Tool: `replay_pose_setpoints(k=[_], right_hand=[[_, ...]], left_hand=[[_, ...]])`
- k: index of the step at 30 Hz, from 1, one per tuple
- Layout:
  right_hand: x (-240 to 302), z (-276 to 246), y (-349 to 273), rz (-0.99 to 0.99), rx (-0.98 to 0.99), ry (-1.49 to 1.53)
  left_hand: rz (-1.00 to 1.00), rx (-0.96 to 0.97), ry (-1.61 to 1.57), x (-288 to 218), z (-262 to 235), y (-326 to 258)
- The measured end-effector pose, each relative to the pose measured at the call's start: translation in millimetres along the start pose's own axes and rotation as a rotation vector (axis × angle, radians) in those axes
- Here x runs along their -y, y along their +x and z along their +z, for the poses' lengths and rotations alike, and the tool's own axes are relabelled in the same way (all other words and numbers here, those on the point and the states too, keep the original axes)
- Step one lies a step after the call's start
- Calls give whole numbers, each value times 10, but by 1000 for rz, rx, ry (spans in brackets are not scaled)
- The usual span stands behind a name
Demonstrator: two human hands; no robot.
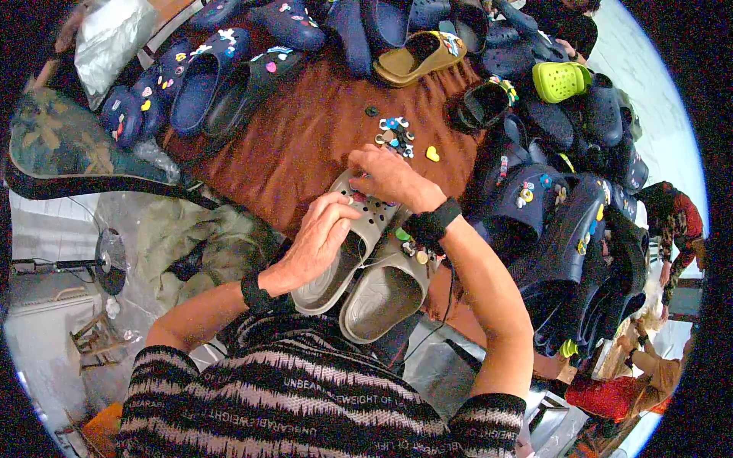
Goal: Attaching decorative charms to the holes of a foam clog shoe.
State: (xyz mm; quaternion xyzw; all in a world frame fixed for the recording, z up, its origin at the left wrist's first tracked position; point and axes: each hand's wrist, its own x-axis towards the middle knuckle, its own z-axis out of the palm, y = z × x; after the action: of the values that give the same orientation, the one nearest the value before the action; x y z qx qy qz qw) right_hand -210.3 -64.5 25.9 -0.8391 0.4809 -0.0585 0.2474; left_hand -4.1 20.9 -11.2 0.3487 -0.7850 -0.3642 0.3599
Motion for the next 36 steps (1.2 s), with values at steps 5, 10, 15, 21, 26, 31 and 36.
replay_pose_setpoints(k=[5, 10, 15, 21, 26, 31, 36], right_hand=[[-17, 45, -34, 11, -32, -2], [-83, 66, -25, -19, -89, 79], [-80, 85, 51, 140, -20, 7], [76, 88, 67, 267, 77, -116], [177, 171, 85, 315, 67, -229], [134, 224, 73, 303, 4, -240], [-153, 40, 42, 174, -15, 44]], left_hand=[[-6, 0, 1, -8, 6, -2], [-5, -9, 7, -6, 19, 1], [-2, -15, 9, -1, 27, 5], [-24, 2, 19, -16, 31, 17], [-9, -9, 12, 30, 70, 45], [-54, -35, -98, 75, 93, 98], [-7, 30, -48, 12, -15, 45]])
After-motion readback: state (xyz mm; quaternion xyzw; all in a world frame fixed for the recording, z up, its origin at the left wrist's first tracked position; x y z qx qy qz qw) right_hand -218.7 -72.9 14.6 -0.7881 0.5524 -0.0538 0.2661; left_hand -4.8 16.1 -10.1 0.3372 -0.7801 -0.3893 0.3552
